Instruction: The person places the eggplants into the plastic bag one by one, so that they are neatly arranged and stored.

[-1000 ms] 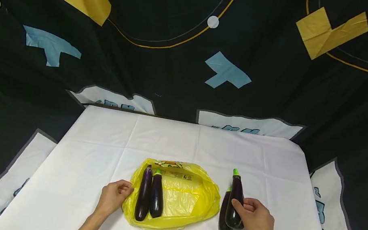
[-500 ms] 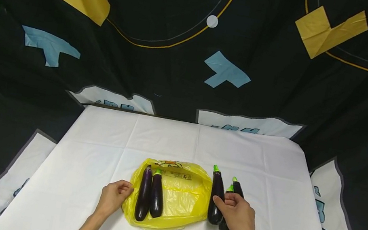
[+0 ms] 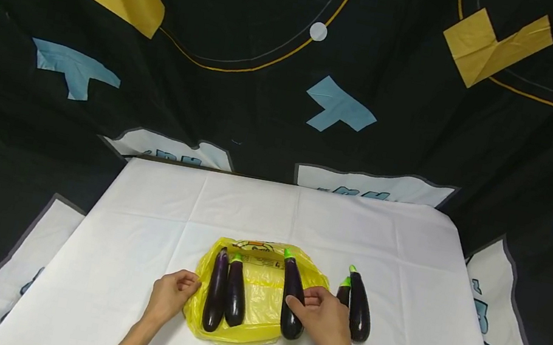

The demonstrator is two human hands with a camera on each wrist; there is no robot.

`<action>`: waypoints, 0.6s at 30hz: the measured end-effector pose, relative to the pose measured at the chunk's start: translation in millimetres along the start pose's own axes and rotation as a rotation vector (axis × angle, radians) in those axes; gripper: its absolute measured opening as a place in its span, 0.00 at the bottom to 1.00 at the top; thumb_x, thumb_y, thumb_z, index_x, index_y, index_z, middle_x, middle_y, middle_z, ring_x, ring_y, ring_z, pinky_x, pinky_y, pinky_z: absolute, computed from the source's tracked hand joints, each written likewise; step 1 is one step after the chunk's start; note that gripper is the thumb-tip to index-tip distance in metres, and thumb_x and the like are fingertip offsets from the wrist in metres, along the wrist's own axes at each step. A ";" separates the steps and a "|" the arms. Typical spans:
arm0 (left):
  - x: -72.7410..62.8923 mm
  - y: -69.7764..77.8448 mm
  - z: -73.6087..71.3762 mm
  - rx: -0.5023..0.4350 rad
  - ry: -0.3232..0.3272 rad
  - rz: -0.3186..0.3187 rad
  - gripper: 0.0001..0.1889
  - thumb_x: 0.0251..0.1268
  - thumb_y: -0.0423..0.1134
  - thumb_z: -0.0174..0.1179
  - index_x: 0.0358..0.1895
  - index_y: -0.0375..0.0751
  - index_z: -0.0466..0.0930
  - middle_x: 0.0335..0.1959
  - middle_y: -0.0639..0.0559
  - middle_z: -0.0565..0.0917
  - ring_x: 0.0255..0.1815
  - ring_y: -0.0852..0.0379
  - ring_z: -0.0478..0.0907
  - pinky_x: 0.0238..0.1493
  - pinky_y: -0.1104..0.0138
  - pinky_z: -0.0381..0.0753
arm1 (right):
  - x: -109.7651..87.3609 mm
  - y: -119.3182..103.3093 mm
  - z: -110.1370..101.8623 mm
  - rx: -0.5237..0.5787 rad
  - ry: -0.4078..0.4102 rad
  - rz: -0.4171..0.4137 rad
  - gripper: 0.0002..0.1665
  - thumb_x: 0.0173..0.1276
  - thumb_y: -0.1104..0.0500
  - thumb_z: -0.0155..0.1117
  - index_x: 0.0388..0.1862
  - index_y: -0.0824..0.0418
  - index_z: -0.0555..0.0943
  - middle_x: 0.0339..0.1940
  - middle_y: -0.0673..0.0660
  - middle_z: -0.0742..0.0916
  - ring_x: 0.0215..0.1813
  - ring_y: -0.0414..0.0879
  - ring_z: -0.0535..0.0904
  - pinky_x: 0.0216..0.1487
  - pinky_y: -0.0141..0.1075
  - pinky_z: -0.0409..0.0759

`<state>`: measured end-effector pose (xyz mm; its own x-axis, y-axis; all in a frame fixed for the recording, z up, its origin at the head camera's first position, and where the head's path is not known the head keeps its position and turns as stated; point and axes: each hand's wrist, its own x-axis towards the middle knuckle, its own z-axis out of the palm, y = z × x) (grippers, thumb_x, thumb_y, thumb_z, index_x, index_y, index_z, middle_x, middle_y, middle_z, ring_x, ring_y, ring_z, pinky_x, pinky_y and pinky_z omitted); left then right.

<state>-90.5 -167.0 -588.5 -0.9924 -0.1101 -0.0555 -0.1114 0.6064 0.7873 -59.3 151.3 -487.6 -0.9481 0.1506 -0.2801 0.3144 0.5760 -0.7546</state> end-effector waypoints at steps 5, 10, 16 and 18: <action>0.1 -0.3 -0.1 -0.003 -0.002 0.006 0.03 0.59 0.35 0.64 0.30 0.39 0.83 0.23 0.55 0.83 0.22 0.63 0.77 0.24 0.73 0.78 | -0.1 -5.1 12.4 0.007 -0.023 -0.037 0.26 0.51 0.40 0.73 0.38 0.59 0.82 0.29 0.48 0.85 0.32 0.40 0.81 0.33 0.35 0.79; 0.8 0.1 0.0 -0.003 -0.002 0.005 0.03 0.59 0.35 0.64 0.30 0.39 0.83 0.23 0.55 0.83 0.22 0.63 0.78 0.24 0.73 0.78 | 1.1 -10.4 22.0 0.002 -0.040 -0.067 0.24 0.51 0.42 0.74 0.36 0.58 0.82 0.28 0.48 0.85 0.32 0.39 0.81 0.32 0.34 0.79; 0.6 0.3 0.3 0.001 0.001 -0.001 0.03 0.59 0.34 0.64 0.30 0.40 0.83 0.23 0.55 0.83 0.22 0.63 0.77 0.23 0.73 0.78 | 3.2 -13.9 31.1 0.000 -0.080 -0.093 0.25 0.52 0.42 0.73 0.37 0.60 0.82 0.30 0.49 0.84 0.33 0.41 0.80 0.33 0.35 0.79; 0.3 0.2 0.4 0.002 0.004 0.006 0.02 0.59 0.34 0.64 0.30 0.39 0.83 0.22 0.55 0.83 0.22 0.63 0.78 0.23 0.73 0.78 | 3.7 -14.9 33.9 -0.004 -0.090 -0.097 0.25 0.51 0.42 0.73 0.37 0.60 0.82 0.30 0.50 0.84 0.33 0.41 0.80 0.33 0.35 0.79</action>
<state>-90.9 -166.6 -588.6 -0.9928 -0.1098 -0.0487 -0.1059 0.6090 0.7861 -65.8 116.1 -497.5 -0.9659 0.0216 -0.2580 0.2210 0.5877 -0.7783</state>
